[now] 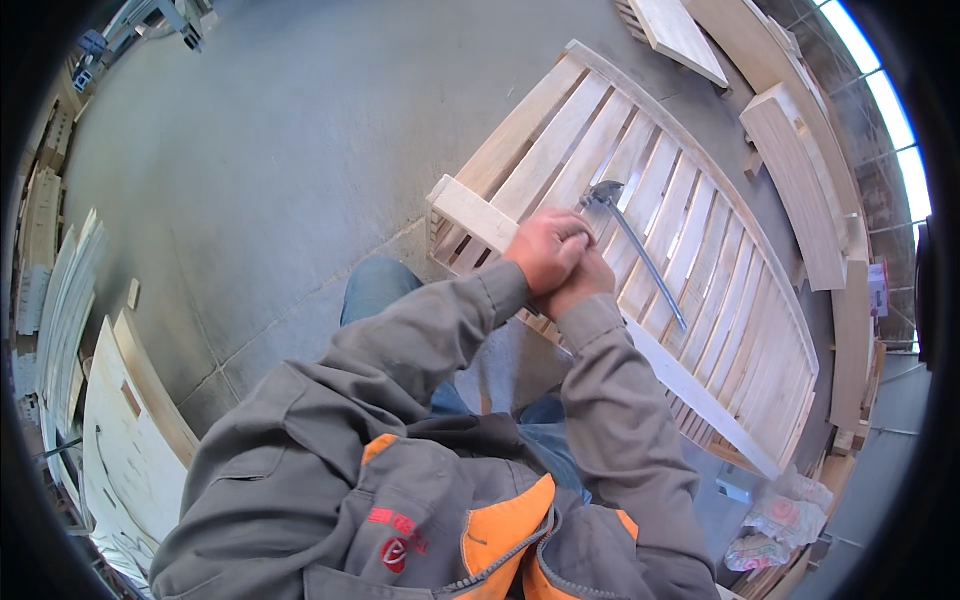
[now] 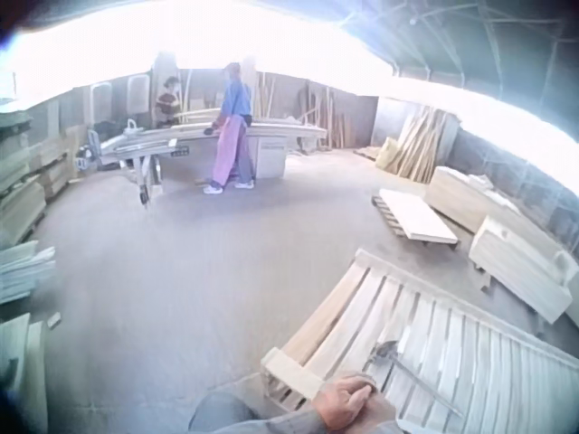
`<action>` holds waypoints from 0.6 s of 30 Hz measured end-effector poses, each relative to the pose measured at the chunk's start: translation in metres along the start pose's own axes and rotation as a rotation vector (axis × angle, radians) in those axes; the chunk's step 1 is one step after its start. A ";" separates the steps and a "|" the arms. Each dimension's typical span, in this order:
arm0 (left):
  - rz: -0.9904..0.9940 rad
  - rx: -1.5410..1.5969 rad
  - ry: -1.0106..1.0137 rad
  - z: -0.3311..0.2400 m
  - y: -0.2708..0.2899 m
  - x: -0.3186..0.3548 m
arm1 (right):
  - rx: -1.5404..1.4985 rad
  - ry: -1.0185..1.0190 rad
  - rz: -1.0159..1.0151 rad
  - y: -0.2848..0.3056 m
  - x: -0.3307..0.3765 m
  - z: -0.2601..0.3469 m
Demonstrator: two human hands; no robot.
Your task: The person sands a wooden slatted frame using a red electric sander and a sanding block. They move the sander along the length of the frame, then switch to a sanding block to smooth the edges and corners by hand.
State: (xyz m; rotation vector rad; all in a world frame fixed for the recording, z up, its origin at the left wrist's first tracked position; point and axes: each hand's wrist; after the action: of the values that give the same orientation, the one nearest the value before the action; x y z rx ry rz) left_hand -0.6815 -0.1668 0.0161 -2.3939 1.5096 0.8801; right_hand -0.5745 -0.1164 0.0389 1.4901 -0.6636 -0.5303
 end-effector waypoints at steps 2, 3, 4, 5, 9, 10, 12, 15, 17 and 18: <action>0.025 0.018 -0.002 -0.006 -0.027 0.004 | -0.081 -0.090 0.060 -0.013 0.018 -0.027; 0.034 0.041 0.001 -0.009 -0.042 0.004 | -0.077 -0.093 0.044 -0.021 0.026 -0.041; 0.040 0.058 0.009 -0.010 -0.055 0.006 | -0.076 -0.088 0.032 -0.030 0.032 -0.053; 0.047 0.044 -0.006 -0.011 -0.070 0.008 | -0.049 -0.083 0.016 -0.033 0.039 -0.065; 0.083 0.049 -0.054 -0.016 -0.128 0.010 | 0.004 -0.116 -0.010 -0.038 0.071 -0.114; 0.103 0.061 -0.045 -0.018 -0.143 0.011 | -0.004 -0.140 0.008 -0.037 0.078 -0.125; 0.125 0.032 -0.048 -0.023 -0.165 0.012 | -0.046 -0.200 0.056 -0.033 0.096 -0.144; 0.165 0.075 -0.074 -0.034 -0.200 0.012 | 0.092 -0.222 0.077 -0.039 0.115 -0.178; 0.198 0.061 -0.067 -0.040 -0.224 0.015 | 0.160 -0.228 0.111 -0.047 0.127 -0.203; 0.210 0.056 -0.064 -0.044 -0.233 0.016 | 0.145 -0.249 0.144 -0.054 0.132 -0.216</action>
State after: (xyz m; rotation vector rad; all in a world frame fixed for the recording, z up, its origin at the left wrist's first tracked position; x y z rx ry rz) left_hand -0.4575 -0.0893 0.0056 -2.1760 1.7592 0.9325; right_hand -0.3258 -0.0530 0.0029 1.5103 -1.0148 -0.5706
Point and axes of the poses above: each hand's wrist, its own x-axis away from the middle knuckle, its own y-axis out of the back of the hand, z = x × y, and after that the axes turned 14 degrees about -y, right-handed
